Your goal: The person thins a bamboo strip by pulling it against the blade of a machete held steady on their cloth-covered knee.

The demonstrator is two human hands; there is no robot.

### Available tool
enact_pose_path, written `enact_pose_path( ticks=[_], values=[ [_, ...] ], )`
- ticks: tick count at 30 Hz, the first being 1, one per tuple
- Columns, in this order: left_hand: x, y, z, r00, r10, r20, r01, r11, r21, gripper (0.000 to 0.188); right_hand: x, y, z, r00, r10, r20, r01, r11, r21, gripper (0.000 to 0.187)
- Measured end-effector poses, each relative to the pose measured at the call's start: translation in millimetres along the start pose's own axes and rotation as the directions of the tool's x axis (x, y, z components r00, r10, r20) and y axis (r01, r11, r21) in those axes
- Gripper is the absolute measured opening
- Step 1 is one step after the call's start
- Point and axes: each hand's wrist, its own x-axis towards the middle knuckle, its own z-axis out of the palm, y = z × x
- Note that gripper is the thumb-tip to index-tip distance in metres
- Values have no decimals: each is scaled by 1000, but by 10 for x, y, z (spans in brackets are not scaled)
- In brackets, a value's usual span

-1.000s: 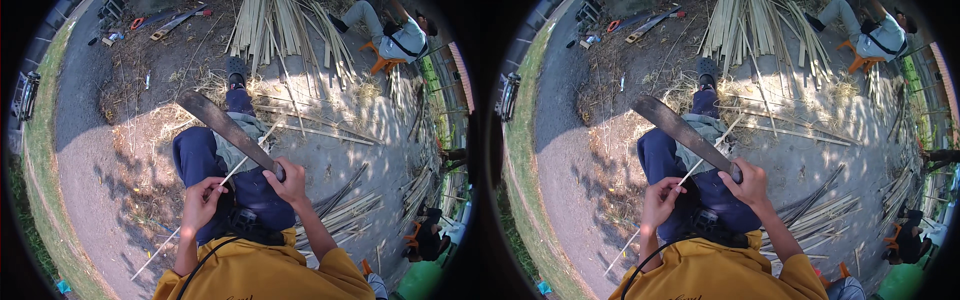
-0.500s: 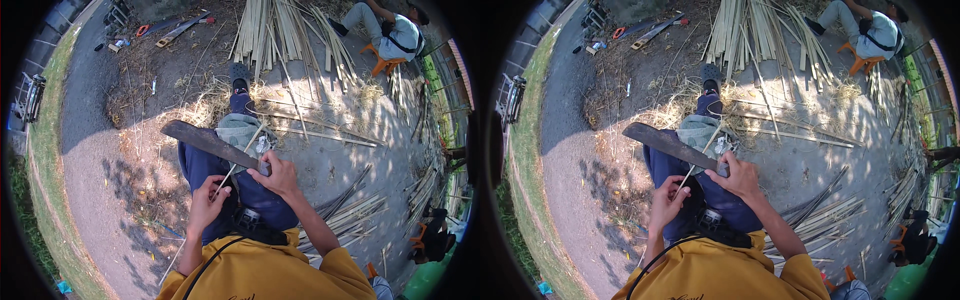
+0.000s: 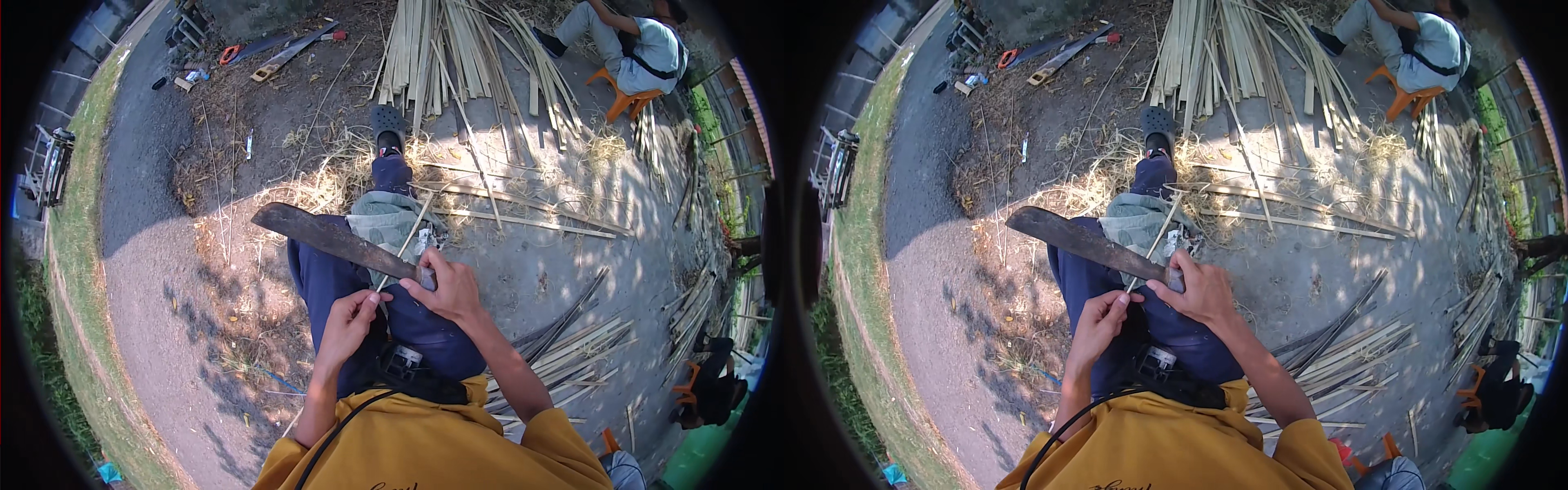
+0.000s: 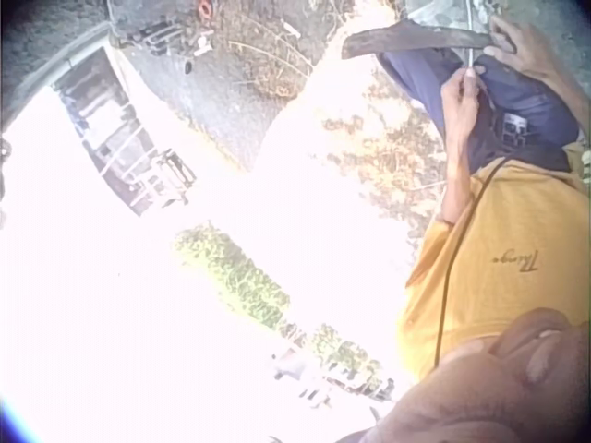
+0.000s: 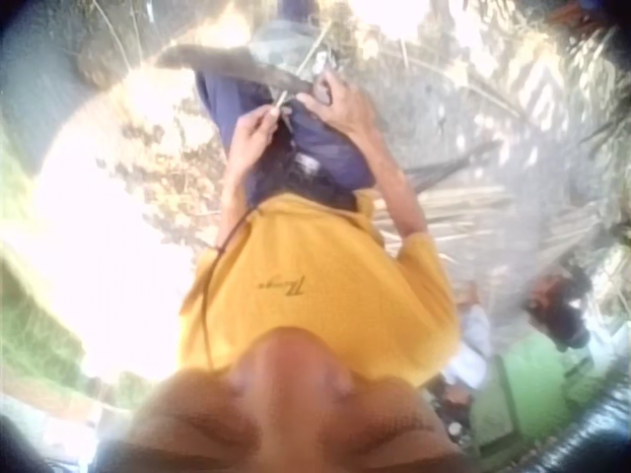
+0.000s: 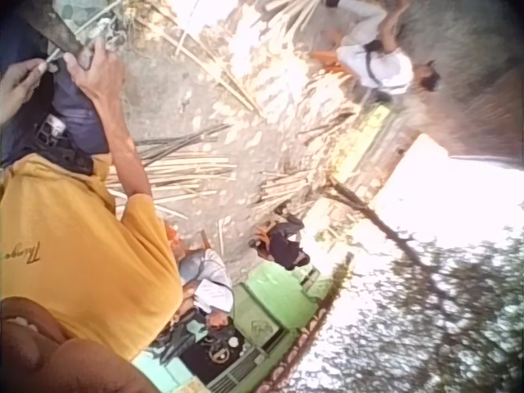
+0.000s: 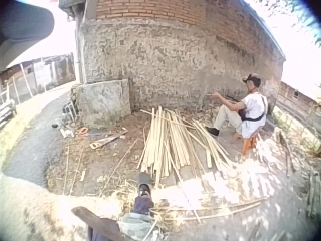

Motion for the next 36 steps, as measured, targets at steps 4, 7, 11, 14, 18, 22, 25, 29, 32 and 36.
enact_pose_path(
  ticks=[4, 7, 11, 14, 18, 22, 25, 29, 32, 36],
  values=[
    [71, -96, 5, 983, 177, -57, -159, 959, 235, 36, 11, -24, -13, 1000, -2, 17, 2, 1000, -22, 54],
    [-56, 37, 136, 953, 191, -234, -55, 873, 485, 36, 23, -23, 15, 1000, 2, 19, 0, 997, -83, 55],
    [-111, 71, 218, 883, 345, -319, -46, 738, 673, 32, 26, -78, 11, 999, -41, -33, 37, 991, -128, 56],
    [-78, 81, 197, 826, 457, -329, -128, 720, 682, 29, 16, -51, 14, 999, -37, -37, 32, 989, -143, 56],
    [-9, -5, 85, 959, 187, -212, -107, 934, 340, 21, 11, -12, 22, 995, -85, -44, 78, 989, -128, 58],
    [-1, -107, 73, 982, 115, -148, -114, 993, 11, 15, 1, 18, 51, 991, -110, -81, 103, 990, -96, 57],
    [-5, -68, 85, 990, 70, -122, -77, 996, -54, 15, 1, -3, 38, 992, -101, -70, 93, 990, -102, 56],
    [19, -101, 33, 998, 17, -61, -32, 966, -257, 16, 7, -1, 40, 992, -98, -76, 93, 993, -72, 56],
    [21, -89, 22, 999, -4, -35, -6, 960, -280, 16, 21, 30, 57, 993, -97, -72, 93, 994, -57, 55],
    [44, -66, 19, 1000, -29, 3, 29, 956, -293, 15, 17, -4, 10, 998, -60, -29, 59, 998, -37, 55]
  ],
)
